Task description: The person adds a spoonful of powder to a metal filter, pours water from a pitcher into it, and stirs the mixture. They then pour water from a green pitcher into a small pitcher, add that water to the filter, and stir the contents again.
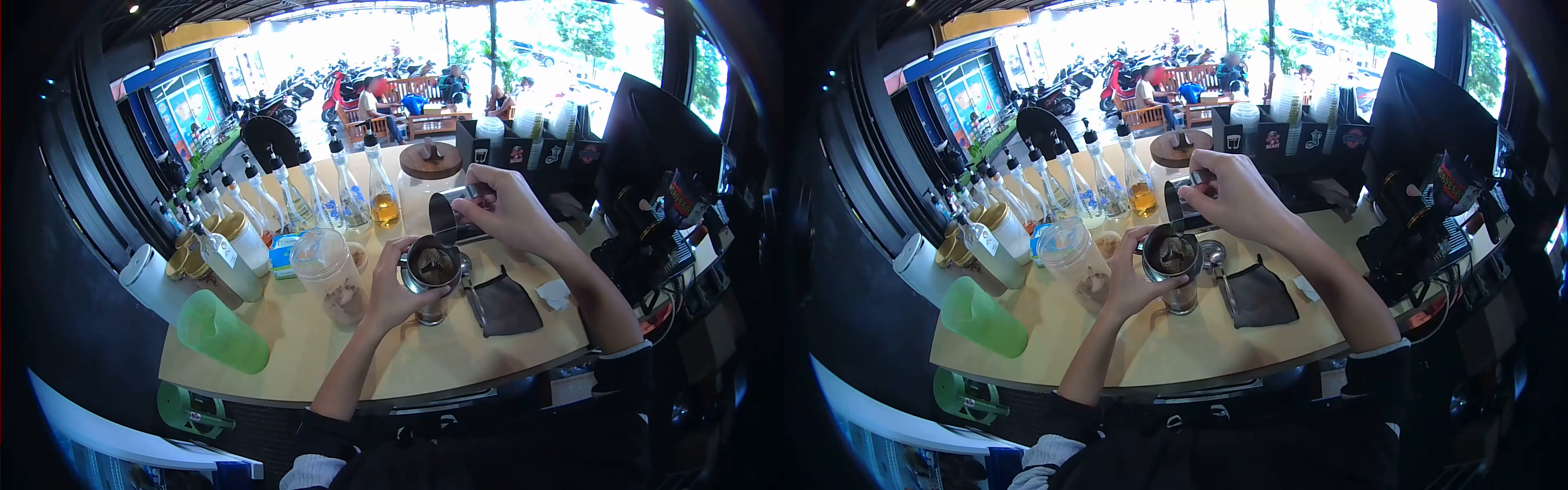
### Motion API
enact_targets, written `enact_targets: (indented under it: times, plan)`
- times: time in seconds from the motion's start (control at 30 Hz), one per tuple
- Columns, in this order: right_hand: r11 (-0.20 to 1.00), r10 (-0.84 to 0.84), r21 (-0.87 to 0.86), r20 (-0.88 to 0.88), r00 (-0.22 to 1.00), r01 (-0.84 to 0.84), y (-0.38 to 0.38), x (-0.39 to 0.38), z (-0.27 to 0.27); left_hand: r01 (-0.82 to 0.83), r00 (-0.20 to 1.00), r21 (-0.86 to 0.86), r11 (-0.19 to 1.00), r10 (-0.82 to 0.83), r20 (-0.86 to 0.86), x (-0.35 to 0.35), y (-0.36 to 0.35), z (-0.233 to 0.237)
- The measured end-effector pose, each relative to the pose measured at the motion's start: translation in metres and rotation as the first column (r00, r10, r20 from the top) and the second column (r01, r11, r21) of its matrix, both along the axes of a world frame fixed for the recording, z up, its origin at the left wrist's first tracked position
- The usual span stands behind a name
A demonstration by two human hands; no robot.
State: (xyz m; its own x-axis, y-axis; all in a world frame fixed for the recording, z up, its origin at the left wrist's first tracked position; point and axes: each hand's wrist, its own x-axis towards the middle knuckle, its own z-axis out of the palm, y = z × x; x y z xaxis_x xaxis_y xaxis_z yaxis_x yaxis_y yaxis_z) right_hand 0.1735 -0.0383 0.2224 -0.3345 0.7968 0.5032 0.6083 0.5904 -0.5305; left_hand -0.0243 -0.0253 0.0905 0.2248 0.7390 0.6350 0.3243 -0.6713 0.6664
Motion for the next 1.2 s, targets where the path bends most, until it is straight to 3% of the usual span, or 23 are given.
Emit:
enact_targets:
  times: [0.1,0.3,0.37,0.57,0.67,0.97,1.2]
  plan:
    - [1.000,-0.005,0.011,0.023,1.000,0.005,0.001,-0.002,-0.001,0.007,1.000,0.001,1.000,-0.007,-0.003,0.001,0.001,-0.001]
    - [0.999,0.027,0.023,-0.103,0.994,-0.024,0.004,-0.006,-0.004,0.004,1.000,-0.015,1.000,-0.005,-0.016,0.002,-0.002,0.001]
    - [0.998,0.026,0.056,-0.015,1.000,-0.025,0.004,-0.004,-0.005,-0.001,1.000,-0.008,1.000,0.000,-0.022,0.001,-0.002,0.002]
    - [0.994,-0.029,0.106,0.032,0.999,0.025,-0.005,-0.001,0.002,-0.024,1.000,-0.003,1.000,0.024,-0.014,0.000,-0.001,0.000]
    - [0.999,-0.007,0.042,-0.046,0.999,0.009,0.000,0.004,-0.004,-0.035,0.999,-0.007,0.999,0.034,-0.026,-0.001,-0.001,0.000]
    - [0.998,-0.069,0.004,-0.041,0.997,0.069,-0.014,0.004,0.006,-0.042,0.998,0.003,0.999,0.043,-0.038,-0.002,0.000,0.001]
    - [0.994,-0.037,0.100,0.003,0.999,0.036,-0.006,0.002,0.000,-0.024,0.999,0.019,1.000,0.025,-0.042,0.001,-0.005,0.004]
